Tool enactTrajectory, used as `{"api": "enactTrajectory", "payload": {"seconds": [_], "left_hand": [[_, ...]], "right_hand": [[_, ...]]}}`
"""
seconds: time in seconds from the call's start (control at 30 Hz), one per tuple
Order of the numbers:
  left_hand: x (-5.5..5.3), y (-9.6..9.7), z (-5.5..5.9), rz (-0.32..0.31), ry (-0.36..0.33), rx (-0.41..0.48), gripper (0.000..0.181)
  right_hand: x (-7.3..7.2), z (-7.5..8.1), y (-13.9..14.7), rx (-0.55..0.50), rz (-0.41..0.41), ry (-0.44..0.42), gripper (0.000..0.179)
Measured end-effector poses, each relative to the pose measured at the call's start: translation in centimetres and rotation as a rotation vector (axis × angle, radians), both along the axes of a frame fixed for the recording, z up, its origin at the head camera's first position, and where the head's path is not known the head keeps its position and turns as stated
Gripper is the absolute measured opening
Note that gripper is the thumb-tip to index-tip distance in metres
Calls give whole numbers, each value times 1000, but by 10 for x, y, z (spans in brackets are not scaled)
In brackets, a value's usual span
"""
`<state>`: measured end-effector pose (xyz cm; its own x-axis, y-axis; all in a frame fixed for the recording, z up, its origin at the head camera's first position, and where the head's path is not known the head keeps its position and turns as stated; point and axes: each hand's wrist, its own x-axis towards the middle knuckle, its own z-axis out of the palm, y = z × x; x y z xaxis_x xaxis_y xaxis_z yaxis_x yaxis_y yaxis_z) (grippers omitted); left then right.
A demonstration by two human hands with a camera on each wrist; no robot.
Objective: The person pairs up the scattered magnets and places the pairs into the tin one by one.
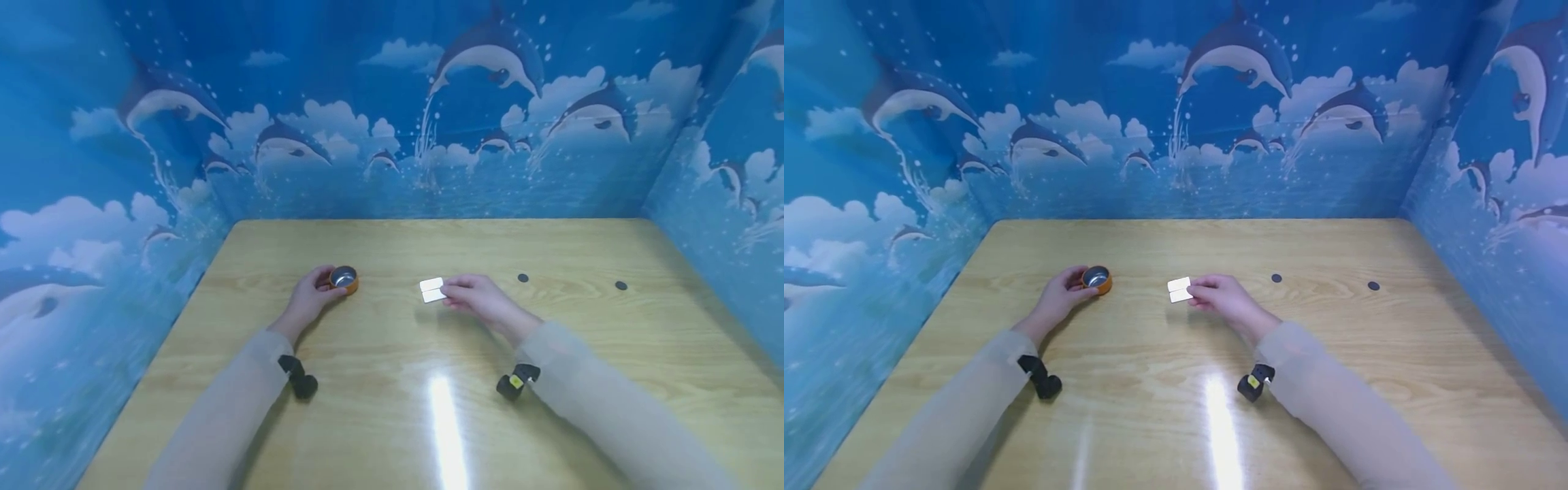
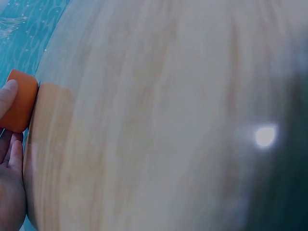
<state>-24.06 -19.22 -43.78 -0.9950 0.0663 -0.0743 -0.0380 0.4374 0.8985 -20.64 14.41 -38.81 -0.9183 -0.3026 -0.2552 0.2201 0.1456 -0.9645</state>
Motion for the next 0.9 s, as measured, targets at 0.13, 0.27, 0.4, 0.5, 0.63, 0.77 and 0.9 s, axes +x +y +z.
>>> {"api": "enactTrajectory", "payload": {"seconds": [0.13,0.27,0.4,0.5,0.63,0.77,0.9], "left_hand": [[1,0,0,-3,0,6,68],[2,1,1,3,3,-4,68],[2,1,2,5,1,-15,69],[1,1,0,0,-2,-9,69],[0,0,-1,0,-2,-4,69],[1,0,-1,-6,-4,-10,69],[1,-1,0,-9,0,-10,70]], "right_hand": [[-2,-1,-5,-1,-7,1,39],[-5,-2,-10,-2,-2,5,38],[-7,-2,-14,2,2,15,37],[-9,-2,-17,1,-5,14,37],[-12,0,-23,-15,-11,6,37],[-17,2,-30,-10,-6,-18,35],[-22,5,-39,-11,-1,-24,33]]}}
